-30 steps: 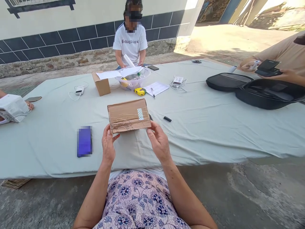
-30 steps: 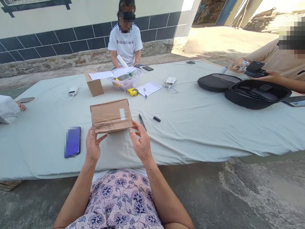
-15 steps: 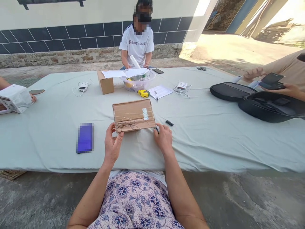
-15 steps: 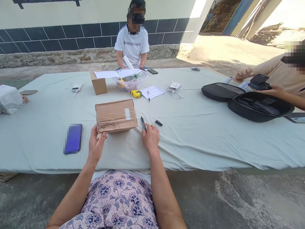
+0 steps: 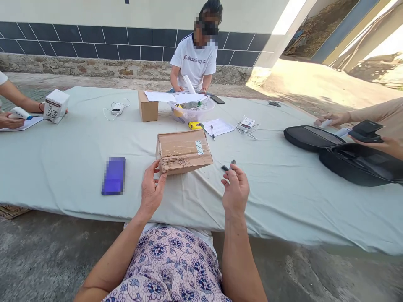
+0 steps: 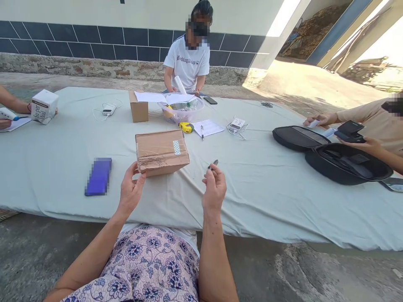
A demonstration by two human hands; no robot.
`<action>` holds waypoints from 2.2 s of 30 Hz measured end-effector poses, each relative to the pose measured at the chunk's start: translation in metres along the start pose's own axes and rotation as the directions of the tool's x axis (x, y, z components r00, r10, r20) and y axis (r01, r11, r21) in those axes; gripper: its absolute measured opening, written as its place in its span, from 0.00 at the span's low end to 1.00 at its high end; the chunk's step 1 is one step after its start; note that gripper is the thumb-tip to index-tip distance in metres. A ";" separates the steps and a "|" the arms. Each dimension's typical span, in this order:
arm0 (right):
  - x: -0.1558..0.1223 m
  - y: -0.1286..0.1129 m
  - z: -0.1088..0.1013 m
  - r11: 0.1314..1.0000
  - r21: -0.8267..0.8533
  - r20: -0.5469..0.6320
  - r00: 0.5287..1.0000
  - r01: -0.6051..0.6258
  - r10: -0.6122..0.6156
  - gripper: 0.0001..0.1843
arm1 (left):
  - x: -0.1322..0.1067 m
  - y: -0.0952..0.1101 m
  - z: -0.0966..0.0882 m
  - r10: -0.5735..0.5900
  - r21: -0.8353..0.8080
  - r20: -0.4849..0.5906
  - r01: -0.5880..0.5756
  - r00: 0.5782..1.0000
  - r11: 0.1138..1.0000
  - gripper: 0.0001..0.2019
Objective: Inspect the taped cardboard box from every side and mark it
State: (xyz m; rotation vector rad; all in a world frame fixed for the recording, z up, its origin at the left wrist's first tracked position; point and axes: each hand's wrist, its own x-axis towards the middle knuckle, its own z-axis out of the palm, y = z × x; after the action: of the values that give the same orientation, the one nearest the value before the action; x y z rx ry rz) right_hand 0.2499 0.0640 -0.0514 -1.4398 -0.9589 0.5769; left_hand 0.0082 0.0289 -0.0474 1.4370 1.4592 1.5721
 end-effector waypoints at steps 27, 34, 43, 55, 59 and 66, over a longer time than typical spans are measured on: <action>-0.044 -0.029 0.035 0.922 0.145 0.127 0.917 0.359 -0.378 0.25 | 0.006 0.031 0.019 -0.238 -0.218 0.024 0.238 0.971 0.947 0.24; -0.047 -0.032 0.036 0.923 0.152 0.155 0.914 0.353 -0.375 0.23 | 0.005 0.029 0.019 -0.255 -0.273 0.023 0.252 0.967 0.928 0.27; -0.055 -0.033 0.038 0.926 0.144 0.188 0.910 0.348 -0.371 0.21 | 0.005 0.037 0.022 -0.284 -0.332 -0.026 0.260 0.958 0.907 0.32; -0.052 -0.033 0.041 0.935 0.186 0.157 0.930 0.302 -0.331 0.22 | 0.000 0.032 0.013 -0.213 -0.348 0.096 0.234 0.972 0.908 0.25; -0.052 -0.035 0.042 0.943 0.178 0.135 0.943 0.280 -0.305 0.23 | -0.001 0.024 0.007 -0.154 -0.379 0.150 0.201 0.977 0.904 0.25; -0.053 -0.036 0.044 0.940 0.184 0.130 0.940 0.289 -0.314 0.23 | 0.001 0.015 0.004 -0.212 -0.336 0.150 0.251 0.966 0.908 0.25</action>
State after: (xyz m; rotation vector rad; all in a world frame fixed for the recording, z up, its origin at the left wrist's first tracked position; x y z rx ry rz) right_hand 0.1781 0.0411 -0.0320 -1.0862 -1.2046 0.5311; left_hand 0.0153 0.0273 -0.0335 1.0810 1.1630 1.4880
